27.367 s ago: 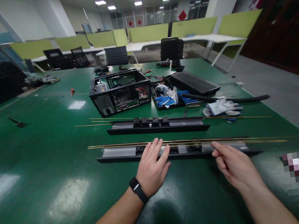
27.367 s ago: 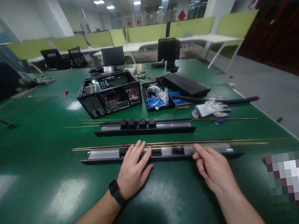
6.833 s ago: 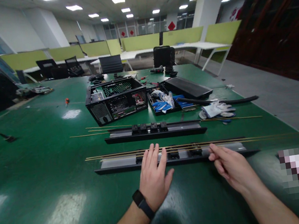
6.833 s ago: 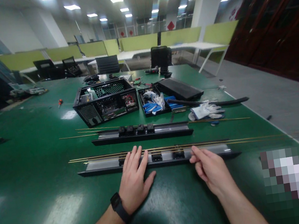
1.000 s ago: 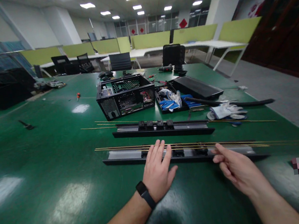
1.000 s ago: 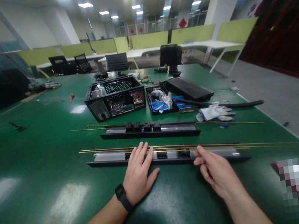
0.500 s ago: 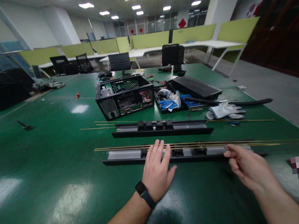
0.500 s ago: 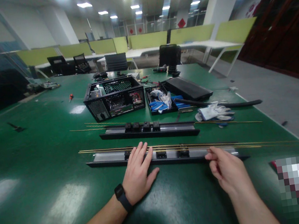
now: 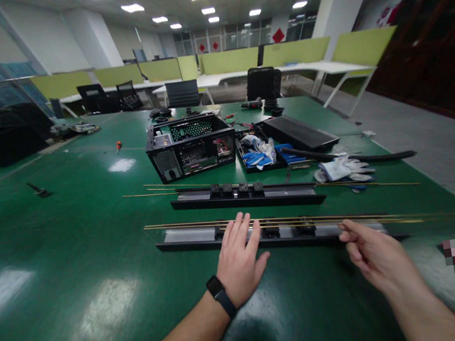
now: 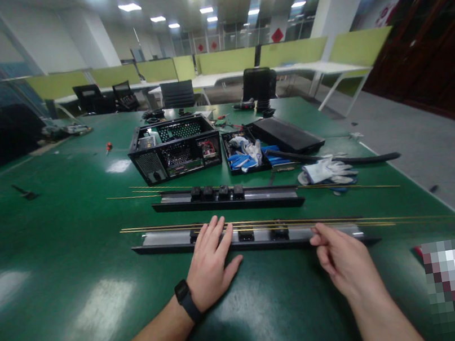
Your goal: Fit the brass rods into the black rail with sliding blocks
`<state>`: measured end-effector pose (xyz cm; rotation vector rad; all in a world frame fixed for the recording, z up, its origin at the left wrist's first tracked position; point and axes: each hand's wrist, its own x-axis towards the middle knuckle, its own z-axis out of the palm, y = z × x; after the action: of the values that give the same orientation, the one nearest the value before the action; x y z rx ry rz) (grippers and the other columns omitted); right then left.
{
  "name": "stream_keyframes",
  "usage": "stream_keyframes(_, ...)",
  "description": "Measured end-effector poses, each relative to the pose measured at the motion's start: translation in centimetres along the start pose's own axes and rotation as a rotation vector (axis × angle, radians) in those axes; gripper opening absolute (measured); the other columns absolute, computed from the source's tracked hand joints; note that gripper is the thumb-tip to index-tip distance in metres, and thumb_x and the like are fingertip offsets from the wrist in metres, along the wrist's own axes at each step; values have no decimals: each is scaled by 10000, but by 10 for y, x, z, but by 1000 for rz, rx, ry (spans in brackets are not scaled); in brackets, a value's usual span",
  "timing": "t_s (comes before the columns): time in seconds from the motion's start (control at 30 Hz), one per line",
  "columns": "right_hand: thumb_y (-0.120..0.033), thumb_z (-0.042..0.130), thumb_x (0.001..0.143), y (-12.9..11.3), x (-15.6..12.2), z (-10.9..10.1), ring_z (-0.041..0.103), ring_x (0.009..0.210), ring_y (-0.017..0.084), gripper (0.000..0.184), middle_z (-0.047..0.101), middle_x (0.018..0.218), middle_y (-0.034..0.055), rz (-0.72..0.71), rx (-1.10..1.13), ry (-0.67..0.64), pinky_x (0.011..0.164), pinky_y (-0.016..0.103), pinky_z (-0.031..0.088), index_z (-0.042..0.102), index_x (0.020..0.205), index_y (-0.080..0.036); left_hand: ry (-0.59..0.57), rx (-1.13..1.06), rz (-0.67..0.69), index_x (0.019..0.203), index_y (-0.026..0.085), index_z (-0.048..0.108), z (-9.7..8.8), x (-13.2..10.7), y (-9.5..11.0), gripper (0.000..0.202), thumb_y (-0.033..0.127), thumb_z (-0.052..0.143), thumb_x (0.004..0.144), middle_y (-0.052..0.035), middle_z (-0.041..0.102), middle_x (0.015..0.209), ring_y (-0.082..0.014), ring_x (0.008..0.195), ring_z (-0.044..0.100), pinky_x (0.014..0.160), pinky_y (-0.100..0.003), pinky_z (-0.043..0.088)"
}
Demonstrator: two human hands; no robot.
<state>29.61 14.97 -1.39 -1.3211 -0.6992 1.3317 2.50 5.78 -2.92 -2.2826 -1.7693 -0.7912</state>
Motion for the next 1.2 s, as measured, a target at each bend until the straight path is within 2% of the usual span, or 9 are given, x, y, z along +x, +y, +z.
stream_keyframes(0.17,-365,814,672,2,-5,4,362,293,47,337,630,619,43,64,-52,-78,210,149,186,668,818,-99,5,3,1,1500,137,323,0,0,0,670,289,579,899,-171,334,1563,-297,1500,171,1187,-544,265)
stream_keyframes(0.4,-426,794,727,6,-14,14,363,317,34,375,666,691,60,68,-91,-189,223,133,191,682,882,-104,6,-6,-4,1502,142,324,1,0,0,665,286,574,903,-166,338,1561,-297,1499,177,1188,-548,259)
stream_keyframes(0.53,-497,795,717,7,-15,16,352,300,37,423,643,633,38,71,-92,-127,222,137,190,657,847,-119,16,-10,1,1501,143,324,0,0,1,663,277,573,901,-165,346,1558,-298,1496,190,1184,-550,269)
stream_keyframes(0.67,-433,842,664,4,-13,15,349,295,32,389,641,624,24,44,-41,-99,218,134,193,624,786,-135,15,-7,4,1489,129,343,-1,1,1,660,279,585,893,-172,358,1550,-303,1493,196,1185,-542,274)
stream_keyframes(0.9,-368,812,686,-1,-2,2,371,292,44,330,657,630,40,9,12,21,215,146,204,625,807,-125,17,-15,5,1499,147,326,-2,2,1,672,262,586,890,-174,360,1549,-305,1489,212,1176,-553,283)
stream_keyframes(1.07,-416,854,640,-1,-4,4,379,302,43,402,656,627,29,0,-30,3,217,136,196,630,816,-133,12,-14,6,1501,149,322,-2,2,1,661,267,571,901,-172,359,1550,-308,1489,210,1177,-559,275)
stream_keyframes(1.2,-374,851,645,-3,-2,1,378,303,39,369,659,630,32,10,10,3,221,135,207,631,816,-131,10,-13,7,1508,148,310,-2,2,1,665,265,567,906,-167,356,1553,-301,1494,196,1182,-554,268)
